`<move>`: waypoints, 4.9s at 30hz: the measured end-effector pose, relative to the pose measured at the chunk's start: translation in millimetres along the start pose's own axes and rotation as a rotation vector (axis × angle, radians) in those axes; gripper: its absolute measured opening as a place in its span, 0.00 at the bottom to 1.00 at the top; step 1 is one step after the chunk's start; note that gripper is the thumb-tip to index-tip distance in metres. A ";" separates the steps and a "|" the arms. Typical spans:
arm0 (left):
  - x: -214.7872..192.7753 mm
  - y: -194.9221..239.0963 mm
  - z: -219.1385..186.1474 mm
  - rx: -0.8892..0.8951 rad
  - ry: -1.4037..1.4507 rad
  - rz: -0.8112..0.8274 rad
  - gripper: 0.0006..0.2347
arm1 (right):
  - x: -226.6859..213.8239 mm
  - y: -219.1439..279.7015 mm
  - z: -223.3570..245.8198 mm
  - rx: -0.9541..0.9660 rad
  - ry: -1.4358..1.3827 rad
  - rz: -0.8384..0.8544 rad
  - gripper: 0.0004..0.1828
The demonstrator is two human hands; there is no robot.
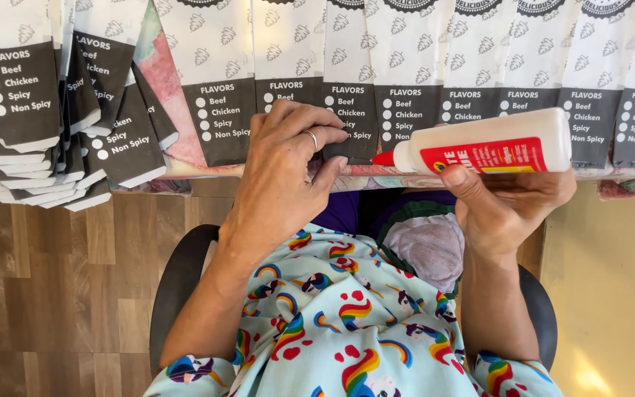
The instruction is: The person is manually assembling paper food packaging sleeves by folding them and applying glue to the edges.
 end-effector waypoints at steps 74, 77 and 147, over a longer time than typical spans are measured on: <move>-39.1 18.3 18.3 -0.143 -0.060 -0.132 0.10 | 79.5 -13.0 20.0 0.096 0.029 0.031 0.25; -39.9 18.3 17.5 -0.145 -0.059 -0.129 0.09 | 89.8 -15.7 30.7 0.129 0.246 0.165 0.14; -88.5 45.8 35.6 -0.252 -0.031 -0.177 0.15 | 175.1 -20.6 37.7 0.046 0.247 0.365 0.28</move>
Point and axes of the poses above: each hand's wrist, its own y-axis away from the middle knuckle, its own x-axis out of the palm, z = x × y, the point moved 3 cm from there along -y, towards the middle knuckle, and after that the axes turned 5 degrees about -x, right-handed, at the moved point
